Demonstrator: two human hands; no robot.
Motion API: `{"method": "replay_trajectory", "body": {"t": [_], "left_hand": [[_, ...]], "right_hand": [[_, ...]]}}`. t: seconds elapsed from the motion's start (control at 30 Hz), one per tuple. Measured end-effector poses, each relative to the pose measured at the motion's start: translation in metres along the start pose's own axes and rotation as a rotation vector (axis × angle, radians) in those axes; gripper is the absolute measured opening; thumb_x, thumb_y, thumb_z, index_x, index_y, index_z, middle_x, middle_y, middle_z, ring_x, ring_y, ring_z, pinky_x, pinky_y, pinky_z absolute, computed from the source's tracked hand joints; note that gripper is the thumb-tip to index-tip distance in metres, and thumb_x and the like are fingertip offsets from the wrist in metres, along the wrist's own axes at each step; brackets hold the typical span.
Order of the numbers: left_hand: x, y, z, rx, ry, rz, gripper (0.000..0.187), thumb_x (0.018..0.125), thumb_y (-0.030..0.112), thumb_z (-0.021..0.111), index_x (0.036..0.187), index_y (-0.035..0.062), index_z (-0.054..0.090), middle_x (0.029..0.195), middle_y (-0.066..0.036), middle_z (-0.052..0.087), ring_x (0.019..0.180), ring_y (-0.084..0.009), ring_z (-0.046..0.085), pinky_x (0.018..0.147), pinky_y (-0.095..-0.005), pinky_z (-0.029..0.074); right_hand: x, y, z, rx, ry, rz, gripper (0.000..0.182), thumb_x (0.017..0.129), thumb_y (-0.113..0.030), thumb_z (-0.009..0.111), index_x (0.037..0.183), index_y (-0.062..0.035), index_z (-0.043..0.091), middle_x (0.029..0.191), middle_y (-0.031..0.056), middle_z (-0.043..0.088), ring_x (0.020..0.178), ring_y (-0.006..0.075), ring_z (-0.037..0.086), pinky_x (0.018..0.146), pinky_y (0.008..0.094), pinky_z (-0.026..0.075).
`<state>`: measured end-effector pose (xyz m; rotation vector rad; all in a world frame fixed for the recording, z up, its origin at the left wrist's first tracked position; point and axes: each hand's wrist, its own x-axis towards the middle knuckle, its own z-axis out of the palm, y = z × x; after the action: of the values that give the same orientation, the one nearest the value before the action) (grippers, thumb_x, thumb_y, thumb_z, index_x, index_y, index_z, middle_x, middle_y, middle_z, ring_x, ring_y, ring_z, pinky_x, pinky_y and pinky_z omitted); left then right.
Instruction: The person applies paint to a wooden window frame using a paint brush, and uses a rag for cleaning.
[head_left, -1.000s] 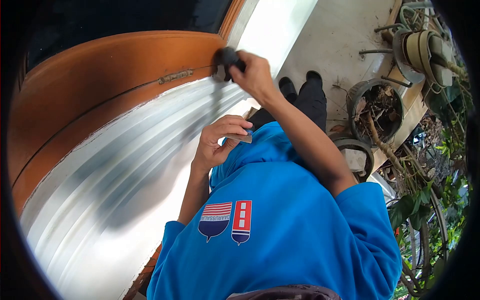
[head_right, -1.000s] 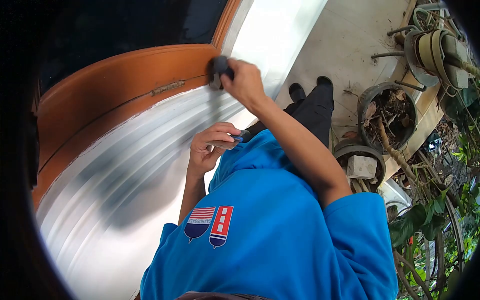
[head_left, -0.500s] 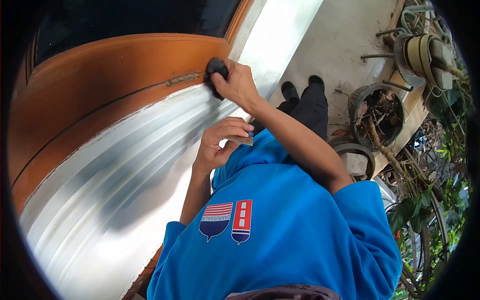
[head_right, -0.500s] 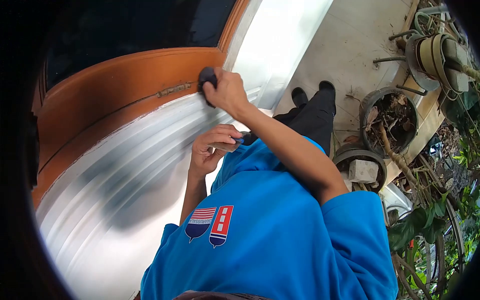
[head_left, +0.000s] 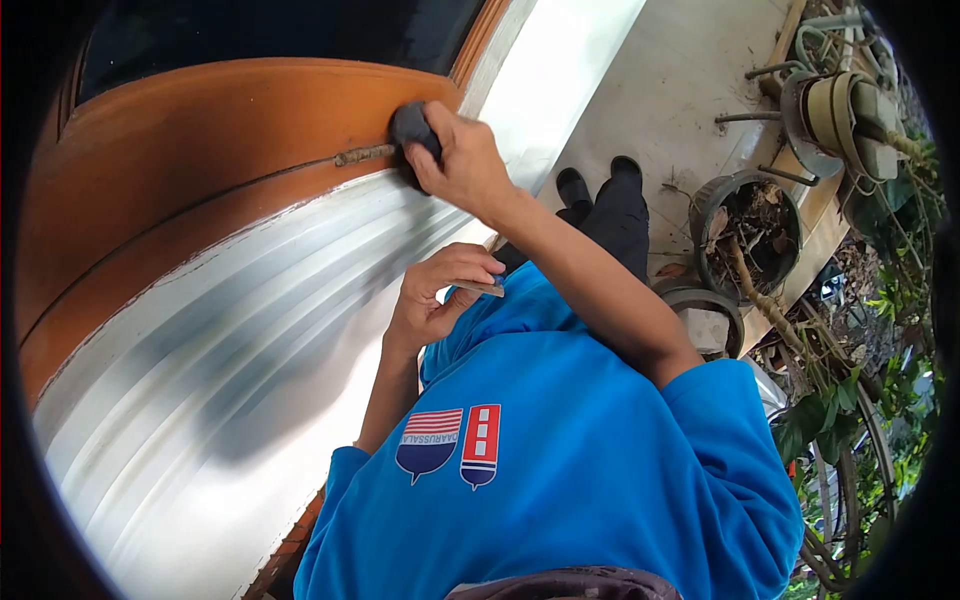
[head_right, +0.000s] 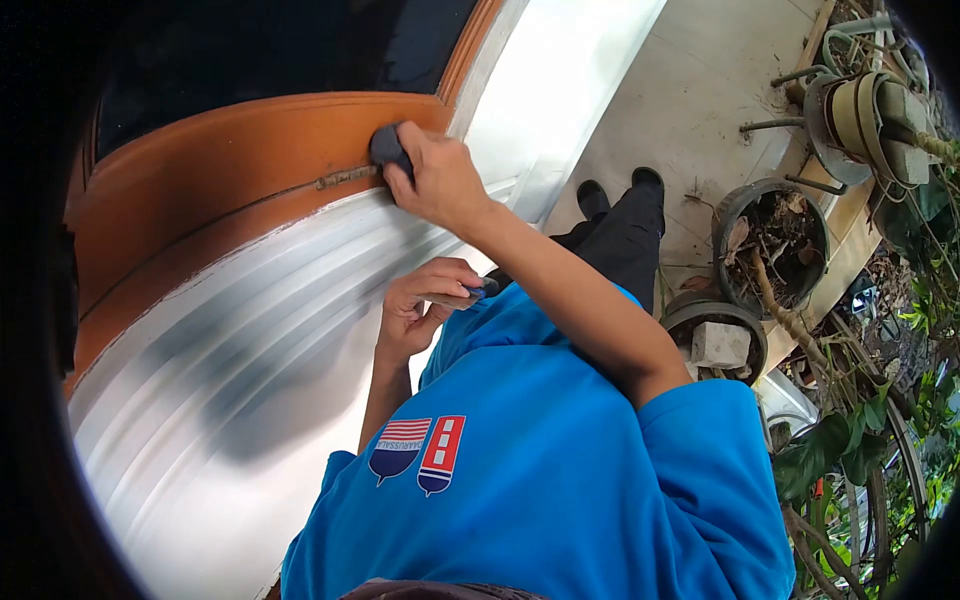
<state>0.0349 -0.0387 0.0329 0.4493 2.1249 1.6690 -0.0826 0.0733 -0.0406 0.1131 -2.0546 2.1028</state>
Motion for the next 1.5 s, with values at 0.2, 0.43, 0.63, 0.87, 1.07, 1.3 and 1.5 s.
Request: {"method": "replay_trajectory", "body": {"t": [0.2,0.43,0.63,0.87,1.07,1.3,1.5], "left_hand": [[-0.009,-0.002,-0.002,-0.002,0.030,0.009,0.015,0.087,0.002,0.068,0.101,0.0073,0.073,0.106,-0.010,0.074,0.104,-0.0276,0.067,0.094,-0.0391,0.052],[-0.009,0.001,0.003,0.007,0.019,0.006,0.012,0.087,0.005,0.068,0.099,0.0067,0.073,0.105,-0.009,0.074,0.104,-0.0273,0.067,0.094,-0.0400,0.052],[0.002,-0.003,0.003,0.019,-0.063,0.053,0.011,0.090,0.002,0.066,0.100,0.0046,0.070,0.104,-0.013,0.072,0.104,-0.0289,0.066,0.090,-0.0390,0.053],[0.004,-0.001,-0.004,-0.003,-0.025,0.061,0.012,0.091,0.004,0.066,0.101,0.0062,0.071,0.104,-0.012,0.073,0.104,-0.0277,0.067,0.090,-0.0386,0.053],[0.004,0.000,-0.003,-0.057,-0.020,-0.007,0.013,0.091,0.005,0.066,0.102,0.0070,0.072,0.101,-0.010,0.075,0.103,-0.0258,0.067,0.093,-0.0374,0.052],[0.010,0.010,-0.005,-0.038,0.016,0.042,0.012,0.093,0.005,0.064,0.102,0.0057,0.072,0.096,-0.010,0.075,0.101,-0.0258,0.067,0.091,-0.0368,0.053],[0.005,0.014,-0.002,-0.051,0.029,0.014,0.013,0.092,0.003,0.064,0.102,0.0055,0.072,0.095,-0.009,0.075,0.100,-0.0263,0.067,0.091,-0.0392,0.053]], "right_hand": [[0.011,0.046,-0.009,-0.353,-0.008,0.367,0.020,0.084,-0.019,0.064,0.091,-0.0008,0.060,0.075,0.0256,0.066,0.073,0.0452,0.066,0.069,0.0489,0.054],[-0.033,0.041,0.007,-0.384,-0.106,0.165,0.018,0.077,-0.014,0.068,0.089,-0.0022,0.060,0.080,0.0205,0.065,0.080,0.0434,0.064,0.070,0.0494,0.052],[-0.023,0.040,-0.007,-0.292,-0.315,0.088,0.018,0.076,-0.013,0.066,0.091,-0.0018,0.065,0.081,0.0211,0.066,0.079,0.0420,0.066,0.070,0.0480,0.052],[0.021,0.046,-0.020,-0.302,0.066,0.363,0.021,0.081,-0.018,0.067,0.090,0.0009,0.063,0.079,0.0270,0.066,0.077,0.0453,0.066,0.069,0.0471,0.053],[-0.030,0.047,0.004,-0.300,-0.199,0.246,0.021,0.079,-0.018,0.067,0.086,0.0010,0.062,0.074,0.0277,0.063,0.074,0.0481,0.063,0.069,0.0509,0.052],[-0.023,0.026,0.001,-0.311,-0.249,0.277,0.020,0.075,-0.014,0.069,0.087,0.0011,0.063,0.080,0.0230,0.066,0.078,0.0435,0.064,0.070,0.0466,0.052],[-0.014,-0.012,-0.009,-0.297,-0.357,-0.059,0.022,0.071,-0.009,0.071,0.092,-0.0039,0.065,0.088,0.0151,0.067,0.079,0.0386,0.067,0.067,0.0458,0.054]]}}
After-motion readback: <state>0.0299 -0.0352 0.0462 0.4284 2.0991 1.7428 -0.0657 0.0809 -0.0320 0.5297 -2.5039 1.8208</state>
